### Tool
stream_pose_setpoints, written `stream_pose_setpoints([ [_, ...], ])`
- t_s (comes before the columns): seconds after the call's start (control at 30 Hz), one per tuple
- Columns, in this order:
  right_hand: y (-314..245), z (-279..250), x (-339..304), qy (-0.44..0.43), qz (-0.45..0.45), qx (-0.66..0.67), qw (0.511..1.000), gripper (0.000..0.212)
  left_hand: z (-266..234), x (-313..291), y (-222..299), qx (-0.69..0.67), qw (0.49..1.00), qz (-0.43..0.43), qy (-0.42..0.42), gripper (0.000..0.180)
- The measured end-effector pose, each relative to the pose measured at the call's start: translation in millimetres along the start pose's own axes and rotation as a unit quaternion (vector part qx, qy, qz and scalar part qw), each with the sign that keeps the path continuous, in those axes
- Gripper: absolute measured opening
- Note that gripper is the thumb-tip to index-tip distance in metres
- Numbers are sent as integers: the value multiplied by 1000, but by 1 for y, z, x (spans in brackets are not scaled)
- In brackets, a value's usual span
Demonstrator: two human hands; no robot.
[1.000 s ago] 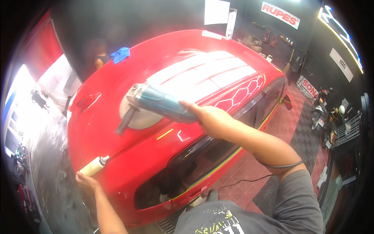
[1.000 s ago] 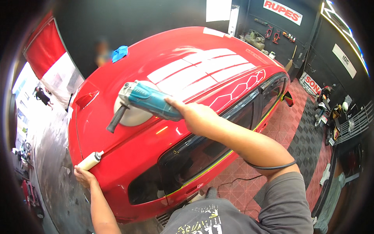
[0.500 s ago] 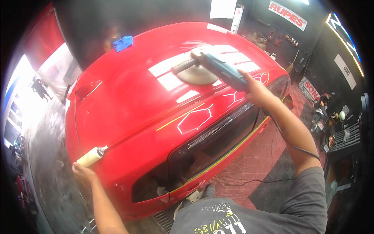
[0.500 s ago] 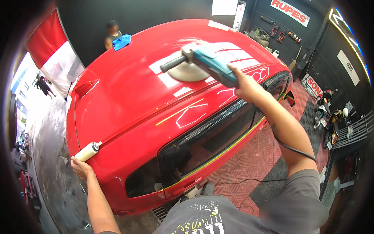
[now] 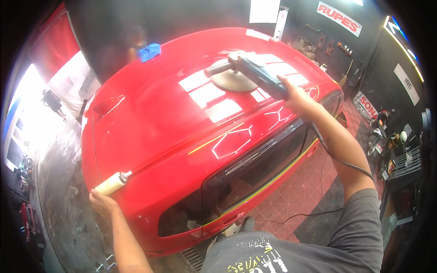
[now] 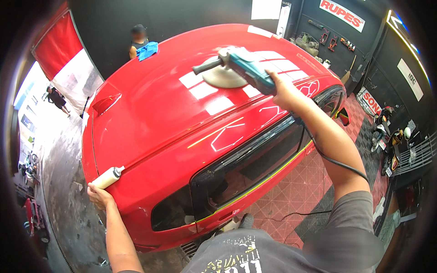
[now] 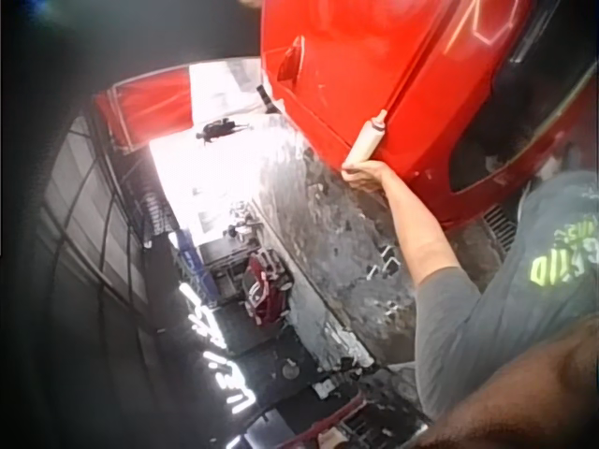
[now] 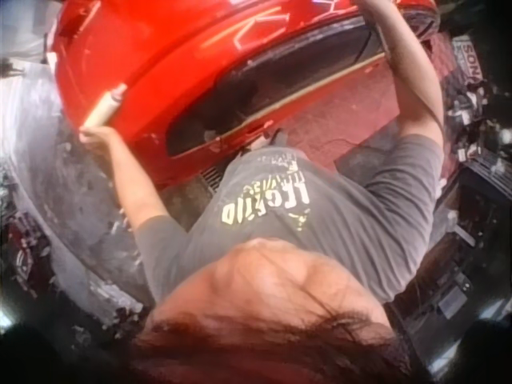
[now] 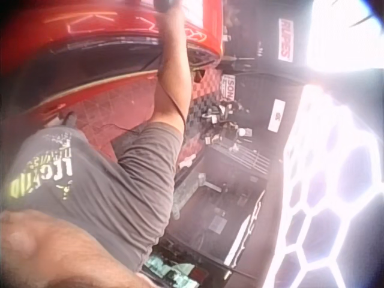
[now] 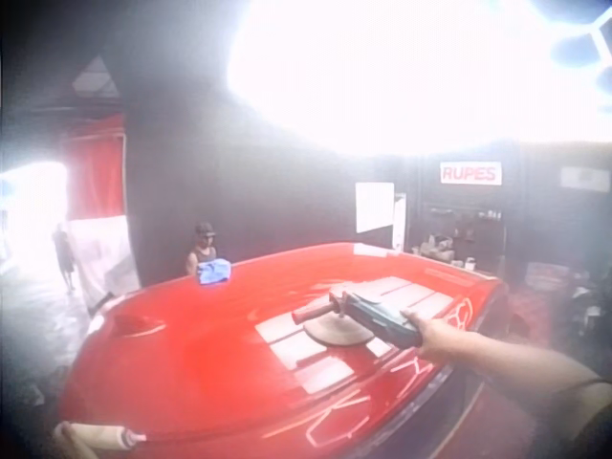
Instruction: The person uses a rotary polisher to buff the roof of a red car. They apply a liquid compound from a bottle onto the surface and spread it with the machine, moving in circular and linear patterns across the roof panel.
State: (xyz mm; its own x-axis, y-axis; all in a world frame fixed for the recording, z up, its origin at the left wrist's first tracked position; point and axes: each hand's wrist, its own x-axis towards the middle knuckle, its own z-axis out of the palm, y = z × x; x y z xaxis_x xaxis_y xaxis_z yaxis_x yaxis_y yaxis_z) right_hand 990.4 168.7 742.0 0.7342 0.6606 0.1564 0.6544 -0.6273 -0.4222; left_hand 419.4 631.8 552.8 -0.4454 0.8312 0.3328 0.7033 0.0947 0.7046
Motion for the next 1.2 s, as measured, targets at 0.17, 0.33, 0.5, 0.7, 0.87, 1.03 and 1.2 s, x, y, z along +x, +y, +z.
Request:
stream_pose_setpoints([
  [0.17, -57, 27, -16, -54, -73, 20, 996, 95, 5, 5, -9, 2, 1000, 3, -19, 81],
  [0.33, -105, 53, -32, -69, -135, 11, 988, 90, 3, 1, -6, -22, 1000, 5, -22, 82],
  [0.5, -158, 80, -43, -42, -211, 39, 976, 87, -4, -4, 0, 2, 999, 30, -18, 80],
  [0.7, -157, 77, -39, -80, -173, -9, 982, 92, -7, -2, 3, 9, 999, 25, -32, 77],
  [0.87, -86, 43, -42, -66, -88, -44, 993, 93, -10, -4, 5, -2, 999, 27, -44, 76],
  [1.03, -10, -11, -41, -49, -1, -8, 999, 99, -16, -12, 13, 6, 999, 14, -34, 78],
  [1.2, 18, -22, -27, -9, 46, -12, 999, 101, -17, -12, 17, 20, 999, 14, -32, 80],
])
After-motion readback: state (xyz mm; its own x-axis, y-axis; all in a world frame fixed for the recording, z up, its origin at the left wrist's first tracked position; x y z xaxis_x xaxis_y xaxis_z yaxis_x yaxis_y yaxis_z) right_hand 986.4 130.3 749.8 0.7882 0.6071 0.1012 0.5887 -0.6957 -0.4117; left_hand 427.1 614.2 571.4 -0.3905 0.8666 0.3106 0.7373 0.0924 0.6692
